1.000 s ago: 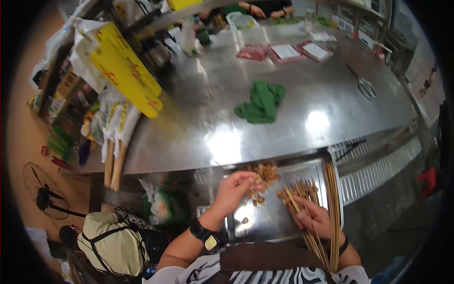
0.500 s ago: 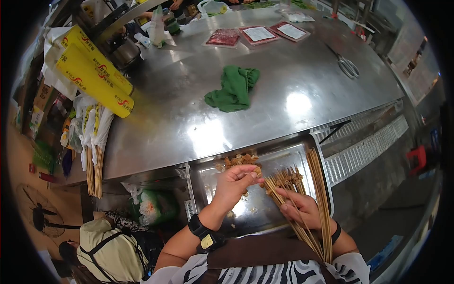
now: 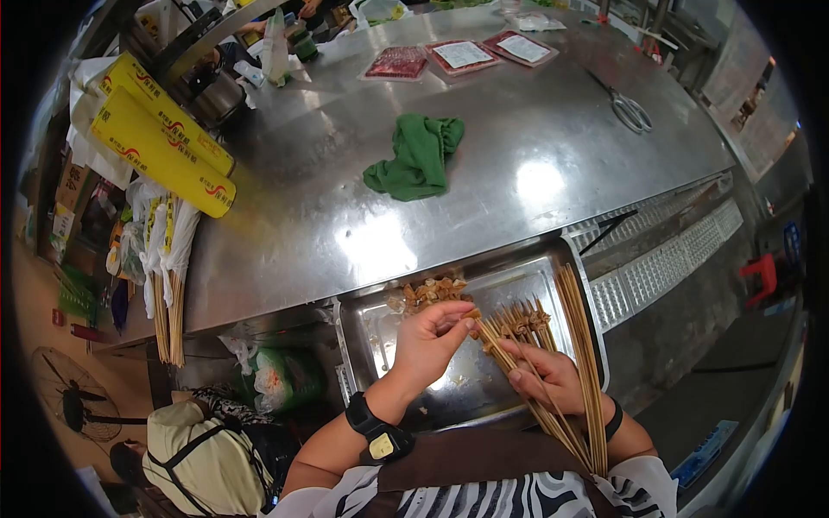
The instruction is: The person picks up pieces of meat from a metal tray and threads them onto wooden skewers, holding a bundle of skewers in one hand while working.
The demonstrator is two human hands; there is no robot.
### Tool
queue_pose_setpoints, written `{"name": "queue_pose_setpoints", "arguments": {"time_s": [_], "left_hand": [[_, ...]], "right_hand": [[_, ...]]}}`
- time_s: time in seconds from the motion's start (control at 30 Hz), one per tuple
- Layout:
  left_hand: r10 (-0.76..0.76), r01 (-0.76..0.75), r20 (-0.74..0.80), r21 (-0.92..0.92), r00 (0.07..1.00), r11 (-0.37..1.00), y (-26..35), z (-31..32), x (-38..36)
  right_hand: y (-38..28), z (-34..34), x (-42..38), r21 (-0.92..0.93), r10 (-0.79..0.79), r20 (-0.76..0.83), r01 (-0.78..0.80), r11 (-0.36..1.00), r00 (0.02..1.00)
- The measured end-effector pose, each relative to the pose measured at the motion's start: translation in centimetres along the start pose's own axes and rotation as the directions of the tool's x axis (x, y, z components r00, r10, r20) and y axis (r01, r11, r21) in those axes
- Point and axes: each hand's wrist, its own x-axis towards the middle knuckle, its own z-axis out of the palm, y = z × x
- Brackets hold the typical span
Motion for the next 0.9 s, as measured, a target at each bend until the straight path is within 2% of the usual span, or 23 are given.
{"name": "queue_pose_setpoints", "arguments": {"time_s": [0.23,0.6,0.9], "left_hand": [[0.013,-0.012,-0.031,0.034,0.999,0.999,0.2,0.4,-0.6],[-0.008,0.010,0.013,-0.172,1.000,0.985,-0.6,0.2,0.0],[0.031,-0.034,-0.017,-0.207,0.999,0.978,-1.1,1.0,-0.4]], "right_hand": [[0.1,0.1,-0.5,0.018,0.036,0.002,-0.036,0.999,0.999],[-0.2,0.1,0.1,0.017,0.038,-0.008,-0.038,0.999,0.999],[0.5,0.2,0.1,0.048,0.036,-0.041,-0.034,0.998,0.998]]}}
